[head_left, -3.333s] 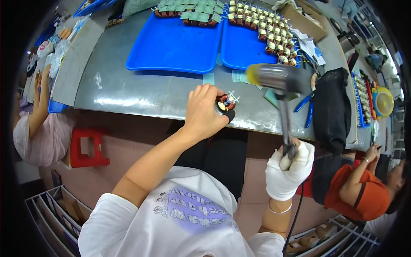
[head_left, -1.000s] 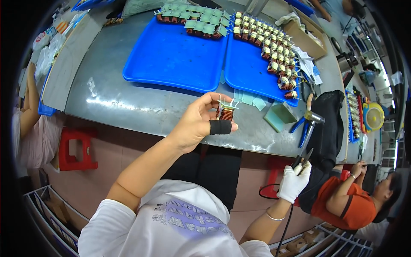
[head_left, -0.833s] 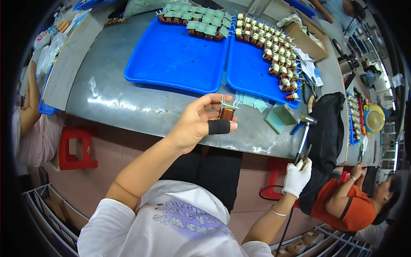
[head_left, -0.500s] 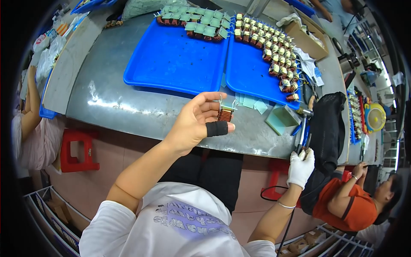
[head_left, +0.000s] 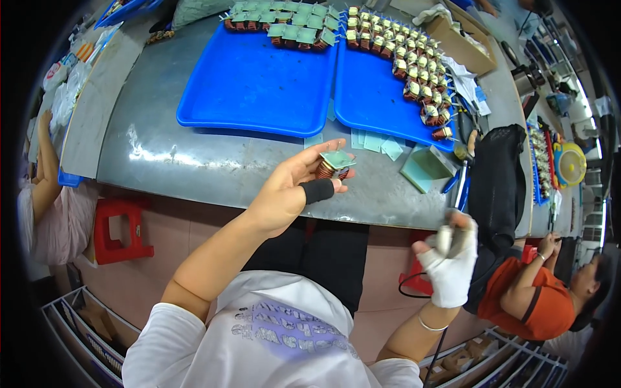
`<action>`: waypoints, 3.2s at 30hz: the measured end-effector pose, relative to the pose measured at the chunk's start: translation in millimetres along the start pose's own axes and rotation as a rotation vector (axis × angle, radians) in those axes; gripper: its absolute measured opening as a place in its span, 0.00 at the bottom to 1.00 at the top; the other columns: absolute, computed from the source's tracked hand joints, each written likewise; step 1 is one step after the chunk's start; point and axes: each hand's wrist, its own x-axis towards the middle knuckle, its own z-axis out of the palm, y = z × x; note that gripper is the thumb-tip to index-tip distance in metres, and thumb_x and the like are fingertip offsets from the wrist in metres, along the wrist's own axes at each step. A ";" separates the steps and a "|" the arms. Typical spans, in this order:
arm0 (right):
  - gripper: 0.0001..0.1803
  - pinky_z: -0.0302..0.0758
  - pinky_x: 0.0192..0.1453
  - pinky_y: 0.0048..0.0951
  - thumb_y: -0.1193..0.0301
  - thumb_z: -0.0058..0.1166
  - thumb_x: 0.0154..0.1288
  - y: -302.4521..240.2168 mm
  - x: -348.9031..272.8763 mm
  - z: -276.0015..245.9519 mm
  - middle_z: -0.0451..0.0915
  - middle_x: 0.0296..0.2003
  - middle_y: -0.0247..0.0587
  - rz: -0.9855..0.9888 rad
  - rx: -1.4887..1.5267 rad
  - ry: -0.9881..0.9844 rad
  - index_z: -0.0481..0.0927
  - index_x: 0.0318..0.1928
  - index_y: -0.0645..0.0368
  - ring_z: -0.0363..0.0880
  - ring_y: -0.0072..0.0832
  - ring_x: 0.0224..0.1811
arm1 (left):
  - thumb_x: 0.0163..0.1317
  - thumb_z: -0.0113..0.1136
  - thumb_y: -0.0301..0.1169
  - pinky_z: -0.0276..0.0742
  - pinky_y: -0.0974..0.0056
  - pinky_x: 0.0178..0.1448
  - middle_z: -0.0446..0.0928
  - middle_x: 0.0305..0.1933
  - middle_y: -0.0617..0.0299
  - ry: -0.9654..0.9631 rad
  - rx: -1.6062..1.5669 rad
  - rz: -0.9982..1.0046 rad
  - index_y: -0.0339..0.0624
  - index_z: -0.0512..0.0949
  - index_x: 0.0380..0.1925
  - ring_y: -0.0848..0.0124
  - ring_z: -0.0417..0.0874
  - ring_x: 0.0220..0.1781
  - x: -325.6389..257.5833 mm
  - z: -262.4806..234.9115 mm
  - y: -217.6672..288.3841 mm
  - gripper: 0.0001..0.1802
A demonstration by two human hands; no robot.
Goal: The person assembles small electronic coil components at a workbench using pliers and a hammer.
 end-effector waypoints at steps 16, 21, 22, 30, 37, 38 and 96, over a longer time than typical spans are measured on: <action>0.23 0.74 0.46 0.37 0.78 0.61 0.53 -3.2 9.7 69.3 0.76 0.37 0.44 -0.480 -0.513 -0.222 0.79 0.52 0.59 0.76 0.43 0.39 | 0.58 0.63 0.17 0.73 0.69 0.52 0.71 0.46 0.60 0.018 0.347 0.297 0.40 0.64 0.55 0.75 0.76 0.46 -16.8 4.2 -26.0 0.26; 0.27 0.74 0.44 0.39 0.75 0.62 0.51 -9.5 2.4 74.9 0.75 0.37 0.44 -0.329 -0.429 -0.236 0.80 0.55 0.53 0.75 0.42 0.40 | 0.56 0.57 0.14 0.73 0.69 0.52 0.68 0.47 0.61 -0.078 0.387 0.353 0.40 0.67 0.48 0.76 0.75 0.46 -17.6 2.0 -26.3 0.20; 0.27 0.74 0.44 0.39 0.75 0.62 0.51 -11.0 1.6 76.2 0.75 0.37 0.44 -0.328 -0.429 -0.236 0.80 0.55 0.53 0.75 0.42 0.40 | 0.55 0.54 0.12 0.74 0.69 0.52 0.68 0.46 0.62 -0.096 0.401 0.356 0.39 0.68 0.45 0.76 0.75 0.46 -18.0 2.0 -25.9 0.19; 0.36 0.74 0.35 0.39 0.78 0.62 0.46 -21.4 2.5 79.3 0.72 0.34 0.43 -0.656 -0.908 -0.226 0.75 0.61 0.51 0.75 0.41 0.32 | 0.49 0.48 0.12 0.72 0.69 0.43 0.66 0.40 0.60 -0.075 0.585 0.383 0.38 0.68 0.35 0.73 0.73 0.38 -19.7 -0.2 -25.0 0.14; 0.30 0.74 0.34 0.38 0.74 0.60 0.52 -21.1 3.0 71.6 0.69 0.31 0.39 -0.572 -1.021 -0.320 0.76 0.59 0.46 0.74 0.38 0.33 | 0.47 0.51 0.14 0.58 0.70 0.32 0.64 0.36 0.64 -0.129 0.646 0.281 0.40 0.68 0.32 0.77 0.62 0.30 -19.7 -10.9 -23.7 0.12; 0.30 0.74 0.34 0.38 0.74 0.60 0.52 -24.3 3.8 71.2 0.70 0.31 0.40 -0.540 -0.981 -0.347 0.77 0.59 0.45 0.75 0.39 0.34 | 0.47 0.51 0.14 0.58 0.70 0.32 0.64 0.36 0.64 -0.132 0.645 0.283 0.40 0.68 0.32 0.77 0.62 0.30 -20.7 -9.6 -23.3 0.12; 0.24 0.74 0.44 0.30 0.79 0.65 0.51 38.5 28.3 82.0 0.74 0.36 0.41 -0.320 -0.173 0.065 0.77 0.51 0.65 0.75 0.34 0.36 | 0.65 0.62 0.30 0.82 0.63 0.51 0.79 0.51 0.45 0.045 0.176 0.052 0.35 0.63 0.64 0.58 0.84 0.53 -2.2 3.8 0.1 0.30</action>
